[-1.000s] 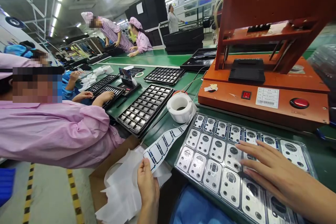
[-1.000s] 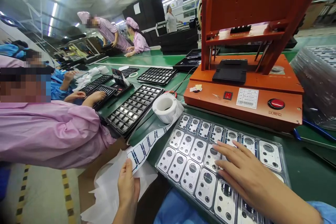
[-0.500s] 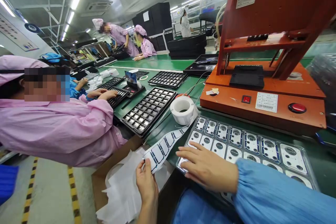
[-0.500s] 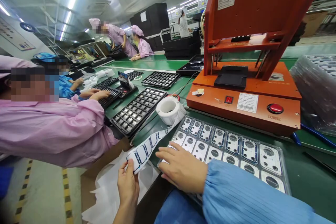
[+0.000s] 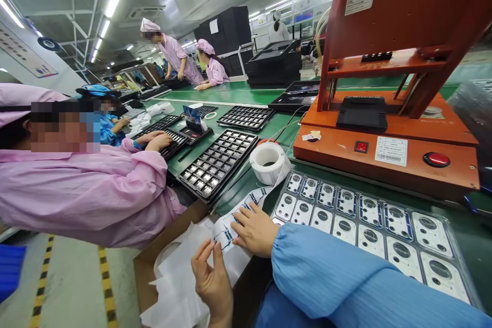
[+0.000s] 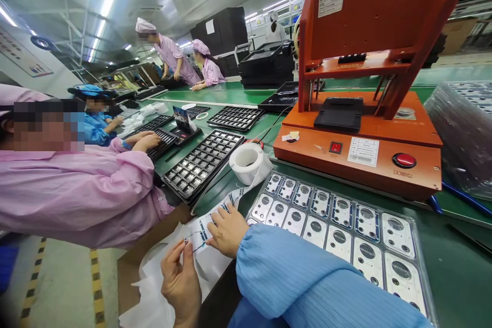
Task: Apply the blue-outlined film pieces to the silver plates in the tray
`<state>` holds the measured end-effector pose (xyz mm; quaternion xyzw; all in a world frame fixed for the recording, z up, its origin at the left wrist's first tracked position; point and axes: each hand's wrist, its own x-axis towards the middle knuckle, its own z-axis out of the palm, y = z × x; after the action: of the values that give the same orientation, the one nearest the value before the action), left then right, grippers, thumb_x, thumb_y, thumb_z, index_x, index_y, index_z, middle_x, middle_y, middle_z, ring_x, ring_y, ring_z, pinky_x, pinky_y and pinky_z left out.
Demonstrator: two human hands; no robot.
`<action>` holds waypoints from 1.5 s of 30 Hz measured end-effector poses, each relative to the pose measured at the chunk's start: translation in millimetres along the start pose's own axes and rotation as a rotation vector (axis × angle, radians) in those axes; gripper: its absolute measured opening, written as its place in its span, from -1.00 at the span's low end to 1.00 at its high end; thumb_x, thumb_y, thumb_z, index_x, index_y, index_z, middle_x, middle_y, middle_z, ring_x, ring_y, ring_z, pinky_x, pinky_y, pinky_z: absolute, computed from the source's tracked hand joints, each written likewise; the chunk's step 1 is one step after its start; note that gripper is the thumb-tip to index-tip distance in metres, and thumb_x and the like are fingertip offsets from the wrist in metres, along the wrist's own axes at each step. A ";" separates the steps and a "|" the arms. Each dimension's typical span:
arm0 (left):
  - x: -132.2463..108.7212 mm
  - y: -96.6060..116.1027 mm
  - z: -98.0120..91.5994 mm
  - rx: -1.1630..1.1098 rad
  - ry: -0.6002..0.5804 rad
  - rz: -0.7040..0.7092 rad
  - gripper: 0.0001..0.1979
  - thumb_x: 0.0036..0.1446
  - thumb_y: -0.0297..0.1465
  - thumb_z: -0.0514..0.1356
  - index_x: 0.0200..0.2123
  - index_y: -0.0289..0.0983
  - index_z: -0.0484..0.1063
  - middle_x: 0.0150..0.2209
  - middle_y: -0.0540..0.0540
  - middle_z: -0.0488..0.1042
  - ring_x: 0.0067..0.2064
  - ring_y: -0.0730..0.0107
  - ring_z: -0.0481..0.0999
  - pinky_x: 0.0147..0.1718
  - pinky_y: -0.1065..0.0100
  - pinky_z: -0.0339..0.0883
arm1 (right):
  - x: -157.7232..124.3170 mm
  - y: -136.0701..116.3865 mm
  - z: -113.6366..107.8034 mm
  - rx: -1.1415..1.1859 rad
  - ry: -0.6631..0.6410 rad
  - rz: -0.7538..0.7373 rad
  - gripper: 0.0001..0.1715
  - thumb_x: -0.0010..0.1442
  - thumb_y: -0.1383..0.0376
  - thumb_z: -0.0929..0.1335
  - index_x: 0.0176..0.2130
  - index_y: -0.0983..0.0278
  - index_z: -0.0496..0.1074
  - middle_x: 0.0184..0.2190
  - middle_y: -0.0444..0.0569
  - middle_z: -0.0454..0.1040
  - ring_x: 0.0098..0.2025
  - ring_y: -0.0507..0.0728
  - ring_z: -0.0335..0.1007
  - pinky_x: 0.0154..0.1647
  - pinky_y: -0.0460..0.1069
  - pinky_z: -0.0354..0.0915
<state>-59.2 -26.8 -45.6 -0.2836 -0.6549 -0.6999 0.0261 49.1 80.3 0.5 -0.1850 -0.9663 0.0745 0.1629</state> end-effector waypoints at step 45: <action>-104.7 164.0 164.0 -0.218 -1.433 0.032 -0.76 0.16 -0.30 0.15 -0.20 -0.26 0.54 -0.33 -0.08 0.51 -0.27 0.36 0.46 -0.21 0.33 0.33 | -264.7 28.5 -127.6 1.200 0.708 1.147 -0.70 0.06 0.14 0.42 -0.45 0.30 0.33 -0.68 -0.23 0.34 -0.71 -0.08 0.25 -0.67 -0.18 0.20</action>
<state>154.9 67.8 54.2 -0.6831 -0.4334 -0.4030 -0.4278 334.8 16.1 38.1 -0.5344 -0.4176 0.5748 0.4580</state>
